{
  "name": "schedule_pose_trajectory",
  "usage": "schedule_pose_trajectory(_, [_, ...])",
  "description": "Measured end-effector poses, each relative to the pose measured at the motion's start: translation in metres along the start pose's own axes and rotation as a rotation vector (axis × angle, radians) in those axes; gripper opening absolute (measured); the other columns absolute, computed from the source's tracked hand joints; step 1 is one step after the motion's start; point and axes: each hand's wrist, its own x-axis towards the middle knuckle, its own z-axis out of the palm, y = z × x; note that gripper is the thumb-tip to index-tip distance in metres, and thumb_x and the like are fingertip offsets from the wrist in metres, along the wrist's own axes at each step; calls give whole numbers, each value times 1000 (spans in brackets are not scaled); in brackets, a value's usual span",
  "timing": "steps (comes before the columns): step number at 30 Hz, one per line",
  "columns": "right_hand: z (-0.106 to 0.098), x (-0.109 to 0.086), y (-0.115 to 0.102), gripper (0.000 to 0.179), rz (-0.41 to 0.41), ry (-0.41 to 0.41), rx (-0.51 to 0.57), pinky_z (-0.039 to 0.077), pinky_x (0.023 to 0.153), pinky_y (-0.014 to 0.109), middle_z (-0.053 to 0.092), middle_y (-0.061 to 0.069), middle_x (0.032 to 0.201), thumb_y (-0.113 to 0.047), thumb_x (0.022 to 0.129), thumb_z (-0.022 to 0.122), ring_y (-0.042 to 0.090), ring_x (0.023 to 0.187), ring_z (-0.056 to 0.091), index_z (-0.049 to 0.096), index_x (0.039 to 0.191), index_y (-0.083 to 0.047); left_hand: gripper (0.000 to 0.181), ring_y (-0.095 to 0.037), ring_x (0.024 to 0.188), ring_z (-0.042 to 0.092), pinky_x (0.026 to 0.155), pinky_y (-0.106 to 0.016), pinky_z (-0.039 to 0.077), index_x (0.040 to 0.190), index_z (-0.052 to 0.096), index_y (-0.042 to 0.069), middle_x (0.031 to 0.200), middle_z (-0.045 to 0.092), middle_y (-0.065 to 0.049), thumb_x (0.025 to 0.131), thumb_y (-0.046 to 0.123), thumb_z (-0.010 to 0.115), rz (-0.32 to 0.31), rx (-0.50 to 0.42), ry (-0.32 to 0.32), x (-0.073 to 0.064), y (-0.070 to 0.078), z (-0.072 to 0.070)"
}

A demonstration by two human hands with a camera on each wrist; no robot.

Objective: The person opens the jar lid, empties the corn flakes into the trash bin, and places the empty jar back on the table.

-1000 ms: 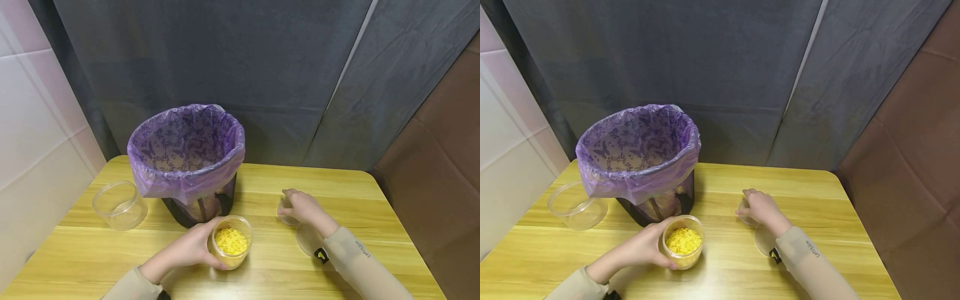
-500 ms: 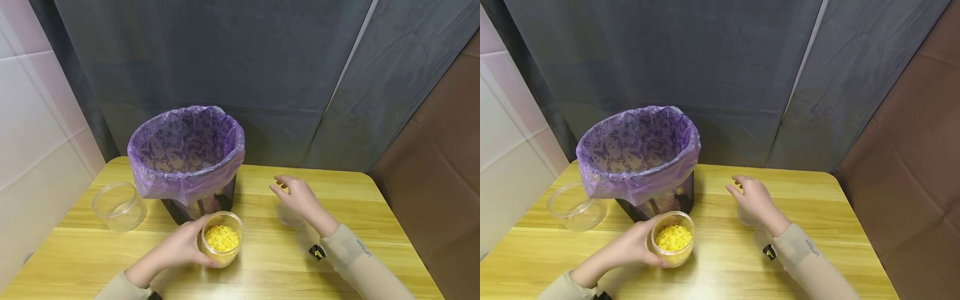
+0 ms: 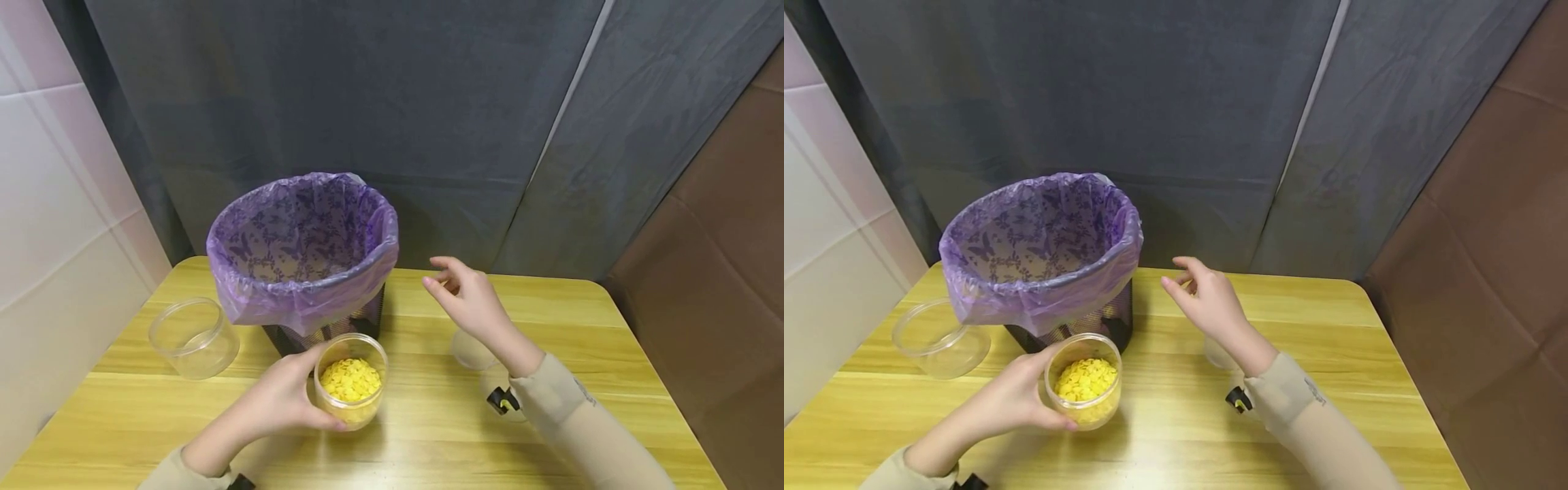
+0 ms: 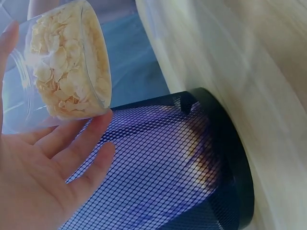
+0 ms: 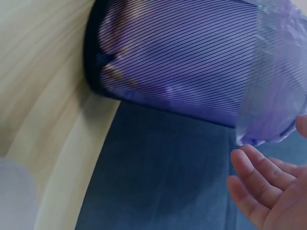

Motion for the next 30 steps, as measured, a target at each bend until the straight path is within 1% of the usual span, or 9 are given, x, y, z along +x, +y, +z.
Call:
schedule_pose_trajectory(3, [0, 5, -7, 45, 15, -4, 64, 50, 57, 33, 70, 2, 95, -33, 96, 58, 13, 68, 61, 52, 133, -7, 99, -22, 104, 62, 88, -46, 49, 134, 50, 9, 117, 65, -4, 52, 49, 90, -3, 16, 1, -2, 1, -3])
schedule_pose_trajectory(6, [1, 9, -15, 43, 31, -3, 122, 49, 53, 35, 70, 3, 93, -32, 96, 58, 17, 67, 63, 54, 131, -8, 98, -21, 104, 61, 88, -46, 50, 132, 51, 11, 117, 65, -2, 52, 51, 89, -9, 36, 9, -3, 3, -7])
schedule_pose_trajectory(11, [2, 20, -26, 35, 9, 16, 186, 50, 57, 35, 71, 7, 91, -30, 96, 58, 19, 66, 64, 62, 122, -6, 98, -19, 101, 61, 85, -44, 51, 131, 52, 13, 115, 64, 1, 51, 56, 87, -18, 67, 28, -7, 7, -16])
schedule_pose_trajectory(14, [3, 26, -31, 34, 12, 16, 234, 52, 61, 34, 70, 7, 89, -28, 96, 59, 20, 65, 64, 62, 120, -4, 100, -17, 101, 61, 84, -44, 51, 134, 50, 14, 116, 64, 2, 51, 56, 87, -10, 74, 44, -9, 9, -23])
schedule_pose_trajectory(19, [6, 38, -41, 41, 81, -3, 340, 55, 65, 34, 70, 11, 85, -29, 95, 60, 26, 62, 64, 58, 126, -2, 95, -13, 96, 61, 80, -41, 53, 130, 53, 13, 111, 65, 6, 51, 50, 90, 19, 91, 77, -13, 11, -32])
schedule_pose_trajectory(22, [8, 43, -45, 46, 117, -12, 381, 55, 65, 34, 70, 12, 82, -30, 95, 60, 25, 59, 63, 54, 131, -2, 91, -11, 94, 61, 78, -39, 53, 128, 55, 13, 109, 65, 8, 51, 50, 90, 32, 106, 85, -15, 11, -34])
schedule_pose_trajectory(30, [13, 54, -55, 53, 183, -56, 460, 56, 63, 35, 69, 11, 76, -29, 94, 62, 23, 55, 62, 47, 137, -1, 99, -11, 100, 61, 82, -41, 52, 131, 53, 14, 115, 64, 8, 47, 47, 92, 10, 100, 79, -19, 11, -39])
